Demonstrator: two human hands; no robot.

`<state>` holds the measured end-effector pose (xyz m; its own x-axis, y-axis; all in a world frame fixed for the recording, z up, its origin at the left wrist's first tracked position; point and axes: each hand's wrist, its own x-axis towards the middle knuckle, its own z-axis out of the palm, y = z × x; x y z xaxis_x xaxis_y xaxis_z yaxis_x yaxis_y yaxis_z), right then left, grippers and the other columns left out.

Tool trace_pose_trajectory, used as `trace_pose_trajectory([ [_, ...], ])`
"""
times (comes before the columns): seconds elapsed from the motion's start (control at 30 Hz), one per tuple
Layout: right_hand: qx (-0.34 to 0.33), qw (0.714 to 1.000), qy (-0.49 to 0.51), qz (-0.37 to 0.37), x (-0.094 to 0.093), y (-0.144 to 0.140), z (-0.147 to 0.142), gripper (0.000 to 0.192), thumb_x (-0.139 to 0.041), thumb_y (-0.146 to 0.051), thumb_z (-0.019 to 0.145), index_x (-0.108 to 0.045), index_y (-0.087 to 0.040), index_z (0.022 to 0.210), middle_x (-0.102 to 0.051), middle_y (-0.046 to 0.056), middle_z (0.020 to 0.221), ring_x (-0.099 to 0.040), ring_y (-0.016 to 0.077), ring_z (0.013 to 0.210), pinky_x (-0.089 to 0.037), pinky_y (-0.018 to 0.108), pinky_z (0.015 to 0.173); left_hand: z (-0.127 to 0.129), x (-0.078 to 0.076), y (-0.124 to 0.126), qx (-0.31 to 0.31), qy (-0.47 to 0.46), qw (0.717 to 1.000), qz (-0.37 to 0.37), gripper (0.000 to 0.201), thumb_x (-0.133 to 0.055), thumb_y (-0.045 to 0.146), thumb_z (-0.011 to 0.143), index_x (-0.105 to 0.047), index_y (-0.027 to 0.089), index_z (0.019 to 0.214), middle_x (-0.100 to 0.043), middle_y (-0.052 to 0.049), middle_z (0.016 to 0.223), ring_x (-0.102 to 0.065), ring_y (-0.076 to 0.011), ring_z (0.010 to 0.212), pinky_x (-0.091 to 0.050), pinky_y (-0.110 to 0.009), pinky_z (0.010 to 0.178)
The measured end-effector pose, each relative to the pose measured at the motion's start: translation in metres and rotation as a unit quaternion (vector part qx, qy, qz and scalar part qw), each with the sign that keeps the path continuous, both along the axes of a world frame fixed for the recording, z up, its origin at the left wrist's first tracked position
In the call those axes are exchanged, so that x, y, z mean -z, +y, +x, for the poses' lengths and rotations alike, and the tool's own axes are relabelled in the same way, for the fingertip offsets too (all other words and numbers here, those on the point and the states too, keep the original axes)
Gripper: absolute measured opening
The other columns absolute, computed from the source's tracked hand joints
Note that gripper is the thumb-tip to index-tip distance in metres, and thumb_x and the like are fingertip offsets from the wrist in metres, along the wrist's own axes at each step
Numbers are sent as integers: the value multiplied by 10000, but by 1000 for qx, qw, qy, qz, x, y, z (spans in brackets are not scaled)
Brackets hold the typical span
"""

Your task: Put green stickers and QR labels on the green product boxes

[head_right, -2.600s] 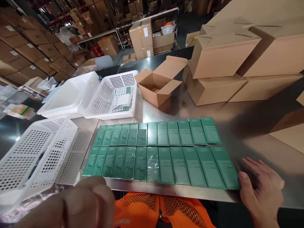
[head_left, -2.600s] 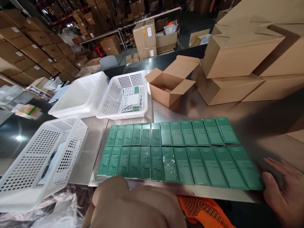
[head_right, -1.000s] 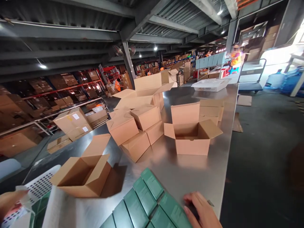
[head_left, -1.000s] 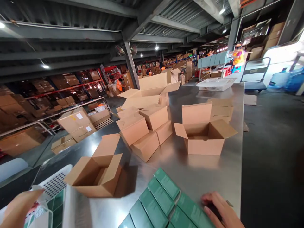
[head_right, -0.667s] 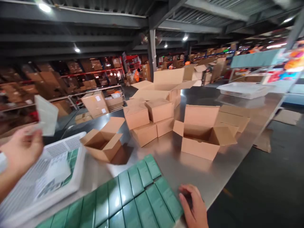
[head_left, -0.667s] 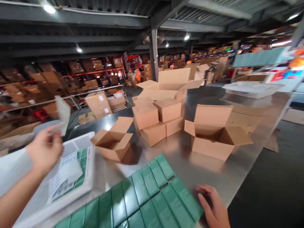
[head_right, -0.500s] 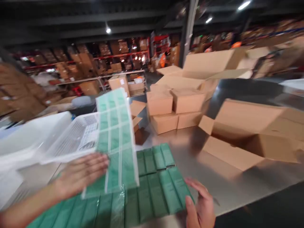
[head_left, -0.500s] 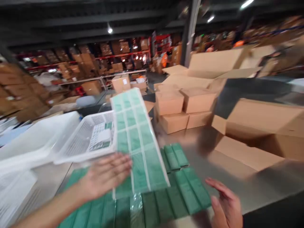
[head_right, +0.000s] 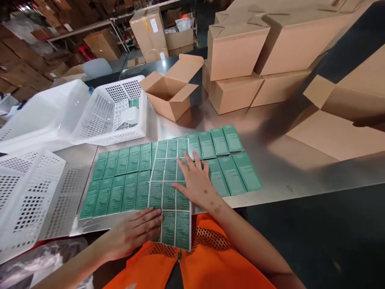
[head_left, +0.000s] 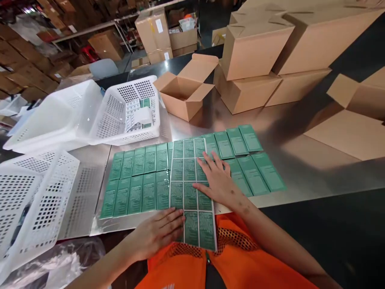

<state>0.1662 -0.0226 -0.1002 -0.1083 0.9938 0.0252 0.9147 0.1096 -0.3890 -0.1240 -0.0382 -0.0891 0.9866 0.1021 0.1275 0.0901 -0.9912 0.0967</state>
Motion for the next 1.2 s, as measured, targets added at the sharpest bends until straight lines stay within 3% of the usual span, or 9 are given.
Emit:
trace_pose_trajectory([
  [0.13,-22,996,-81,-17,6,4,-9,741,-449,-666,945,-386,-220,1534,-268,132,1641,-196,405,1506,-287,693,1097,7,1,-6,-110,-24,993,-26,532,-539,269,901,-532,144,1418,-444,-101,1560,-224,-361,1515,-249,-574,1208],
  [0.27,-29,996,-87,-14,7,5,-6,742,-426,-686,943,-404,-226,1524,-274,139,1639,-216,415,1496,-297,700,1077,46,28,-13,-197,-58,977,52,576,-627,474,911,-538,221,1421,-476,-111,1538,-258,-328,1510,-173,-527,1232],
  [0.5,-19,999,-27,-2,-13,24,14,680,-381,-611,992,-387,-186,1524,-341,156,1608,-265,349,1496,-316,607,1117,79,80,-43,-259,-148,947,118,437,-623,176,906,-637,265,1333,-630,-81,1392,-295,-342,1495,-185,-527,1224],
  [0.6,30,998,-49,-13,-16,42,12,700,-466,-559,976,-375,-136,1526,-348,203,1593,-246,393,1499,-310,655,1102,66,71,-48,-229,-156,956,98,377,-617,227,929,-654,273,1301,-651,-59,1364,-330,-314,1482,-189,-512,1232],
  [0.77,-12,999,-29,-11,-6,48,-4,579,-567,-374,961,-436,-154,1481,-483,182,1513,-385,350,1444,-341,620,1103,41,22,-24,-202,-216,954,40,363,-600,123,911,-640,196,1264,-658,-110,1323,-378,-276,1452,-268,-481,1212],
  [0.83,-21,1000,0,4,-3,42,-11,559,-590,-334,954,-447,-162,1466,-532,171,1472,-457,321,1397,-384,565,1085,39,7,-5,-333,-257,906,-45,434,-622,143,898,-577,207,1324,-564,-150,1422,-362,-306,1457,-330,-509,1170],
  [0.9,-45,999,26,14,-1,34,-16,566,-617,-332,944,-447,-171,1459,-556,162,1450,-497,309,1363,-396,545,1081,43,1,16,-462,-309,805,-207,481,-654,243,899,-519,242,1361,-472,-166,1492,-416,-330,1416,-426,-519,1088],
  [1.07,-147,985,92,26,3,9,-23,536,-638,-321,938,-461,-225,1435,-598,116,1404,-514,300,1334,-396,546,1094,64,4,48,-491,-453,502,-549,573,-835,360,724,-558,285,1220,-528,-94,1413,-605,-237,1177,-554,-326,855],
  [1.2,-159,973,165,39,9,-6,-20,529,-657,-359,928,-475,-247,1412,-616,111,1351,-526,289,1310,-444,523,1076,73,2,50,-470,-431,427,-641,707,-923,313,577,-602,262,1205,-668,-62,1186,-661,-143,805,-547,-270,711],
])
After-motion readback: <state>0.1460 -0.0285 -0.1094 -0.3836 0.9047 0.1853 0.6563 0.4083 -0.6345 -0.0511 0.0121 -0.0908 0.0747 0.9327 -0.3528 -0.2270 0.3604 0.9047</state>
